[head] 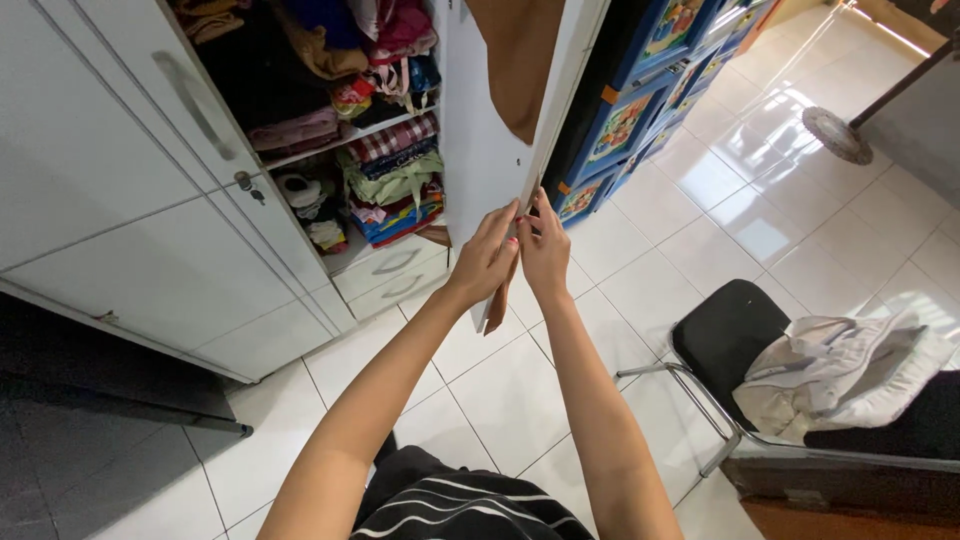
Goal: The person opens a blue plastic storage cabinet and removes a folded white fabric item, placing it on a black chair. They then open a white wardrobe, retrieve a red-and-white checkered cloth and a dark blue patterned cloth, and place both on the chair next to the first item.
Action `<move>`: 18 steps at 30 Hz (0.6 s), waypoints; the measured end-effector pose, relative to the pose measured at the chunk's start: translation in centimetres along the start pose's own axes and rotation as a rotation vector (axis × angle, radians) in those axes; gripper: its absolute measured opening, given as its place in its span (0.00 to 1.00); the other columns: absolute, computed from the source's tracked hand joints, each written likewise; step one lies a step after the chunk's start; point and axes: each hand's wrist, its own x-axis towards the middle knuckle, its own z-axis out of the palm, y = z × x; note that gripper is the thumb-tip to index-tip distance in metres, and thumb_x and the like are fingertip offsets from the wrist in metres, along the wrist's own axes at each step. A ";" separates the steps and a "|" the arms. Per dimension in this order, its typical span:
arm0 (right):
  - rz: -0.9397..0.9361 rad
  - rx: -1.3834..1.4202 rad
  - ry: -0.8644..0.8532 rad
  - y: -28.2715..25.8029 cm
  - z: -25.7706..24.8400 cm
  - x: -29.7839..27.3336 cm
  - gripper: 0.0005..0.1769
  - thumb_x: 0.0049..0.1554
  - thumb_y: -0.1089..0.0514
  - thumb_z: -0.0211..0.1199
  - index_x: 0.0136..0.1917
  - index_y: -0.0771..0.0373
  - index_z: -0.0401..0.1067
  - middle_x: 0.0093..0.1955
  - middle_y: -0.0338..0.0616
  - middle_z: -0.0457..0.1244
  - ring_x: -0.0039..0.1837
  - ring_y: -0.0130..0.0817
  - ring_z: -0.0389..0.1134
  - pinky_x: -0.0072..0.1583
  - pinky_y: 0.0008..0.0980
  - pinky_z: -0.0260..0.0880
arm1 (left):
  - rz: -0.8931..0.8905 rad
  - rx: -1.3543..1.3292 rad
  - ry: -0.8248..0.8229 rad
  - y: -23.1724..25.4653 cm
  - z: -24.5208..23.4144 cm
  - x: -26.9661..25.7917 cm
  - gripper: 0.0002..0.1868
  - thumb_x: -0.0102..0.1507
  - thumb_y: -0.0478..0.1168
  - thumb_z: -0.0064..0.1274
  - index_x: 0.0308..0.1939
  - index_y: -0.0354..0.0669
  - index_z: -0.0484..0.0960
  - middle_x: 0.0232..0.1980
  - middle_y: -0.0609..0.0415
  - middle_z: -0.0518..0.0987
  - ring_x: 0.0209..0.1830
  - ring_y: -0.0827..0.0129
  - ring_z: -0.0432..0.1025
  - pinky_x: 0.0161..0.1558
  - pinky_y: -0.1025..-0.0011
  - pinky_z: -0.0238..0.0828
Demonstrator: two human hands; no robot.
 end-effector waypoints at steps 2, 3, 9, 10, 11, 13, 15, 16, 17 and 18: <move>-0.006 -0.016 0.018 0.1 -0.7 0.2 0.32 0.61 0.65 0.58 0.78 0.61 0.59 0.67 0.51 0.66 0.57 0.35 0.75 0.55 0.31 0.77 | 0.000 0.011 -0.022 -0.1 0.6 0.5 0.32 0.68 0.41 0.37 0.78 0.39 0.59 0.74 0.41 0.65 0.71 0.49 0.65 0.68 0.61 0.63; -0.013 -0.032 0.032 0.1 -1.0 0.3 0.31 0.62 0.65 0.57 0.78 0.60 0.60 0.65 0.50 0.68 0.54 0.34 0.77 0.55 0.31 0.76 | -0.001 0.022 -0.040 -0.1 0.9 0.9 0.32 0.68 0.41 0.37 0.78 0.39 0.58 0.74 0.42 0.64 0.72 0.50 0.65 0.69 0.60 0.63; 0.032 -0.092 0.054 3.2 -1.9 1.1 0.27 0.64 0.61 0.59 0.76 0.59 0.63 0.62 0.50 0.70 0.55 0.36 0.76 0.56 0.33 0.75 | 0.001 0.034 -0.102 -0.8 2.3 2.7 0.32 0.68 0.42 0.36 0.78 0.40 0.58 0.77 0.43 0.62 0.72 0.48 0.64 0.66 0.60 0.65; 0.030 -0.096 0.062 3.5 -1.9 1.3 0.27 0.64 0.61 0.59 0.76 0.59 0.63 0.62 0.50 0.70 0.55 0.36 0.76 0.56 0.33 0.75 | 0.007 0.032 -0.107 -0.9 2.5 3.1 0.32 0.68 0.42 0.36 0.78 0.40 0.58 0.77 0.43 0.62 0.72 0.48 0.64 0.66 0.60 0.65; 0.026 -0.074 0.062 3.7 -2.0 1.5 0.27 0.65 0.61 0.58 0.76 0.60 0.62 0.62 0.50 0.70 0.55 0.36 0.76 0.55 0.33 0.76 | 0.001 0.038 -0.120 -1.0 2.7 3.4 0.32 0.68 0.41 0.36 0.78 0.40 0.58 0.76 0.43 0.62 0.72 0.48 0.65 0.66 0.60 0.65; 0.021 -0.056 0.067 4.1 -2.4 1.9 0.27 0.65 0.61 0.57 0.76 0.60 0.62 0.61 0.51 0.70 0.56 0.37 0.76 0.55 0.32 0.77 | 0.000 0.042 -0.137 -1.2 3.1 4.1 0.33 0.67 0.41 0.37 0.78 0.40 0.58 0.76 0.43 0.62 0.71 0.48 0.65 0.66 0.59 0.66; -0.038 -0.080 0.085 4.3 -2.8 2.3 0.26 0.65 0.61 0.56 0.76 0.61 0.62 0.62 0.53 0.69 0.53 0.38 0.76 0.52 0.34 0.75 | 0.051 0.045 -0.144 -1.6 3.4 4.7 0.33 0.67 0.40 0.38 0.77 0.39 0.59 0.76 0.43 0.62 0.69 0.48 0.67 0.66 0.59 0.66; -0.037 -0.085 0.092 4.9 -3.0 2.6 0.26 0.65 0.61 0.56 0.76 0.61 0.62 0.62 0.53 0.69 0.53 0.38 0.76 0.52 0.34 0.75 | 0.057 0.041 -0.149 -1.5 3.6 5.3 0.33 0.67 0.40 0.38 0.77 0.39 0.59 0.76 0.43 0.62 0.69 0.48 0.67 0.66 0.59 0.66; -0.024 -0.110 0.111 5.6 -3.1 2.9 0.25 0.65 0.61 0.56 0.75 0.61 0.64 0.60 0.54 0.70 0.51 0.38 0.76 0.52 0.34 0.75 | 0.038 0.021 -0.177 -1.3 3.8 5.8 0.33 0.66 0.40 0.37 0.77 0.39 0.58 0.76 0.43 0.62 0.68 0.48 0.67 0.64 0.60 0.68; -0.009 -0.133 0.129 6.3 -3.3 3.1 0.24 0.65 0.60 0.57 0.74 0.60 0.65 0.58 0.54 0.70 0.49 0.38 0.76 0.51 0.35 0.75 | 0.017 0.001 -0.205 -1.2 4.1 6.1 0.33 0.65 0.40 0.37 0.76 0.38 0.58 0.76 0.43 0.61 0.68 0.48 0.67 0.61 0.60 0.70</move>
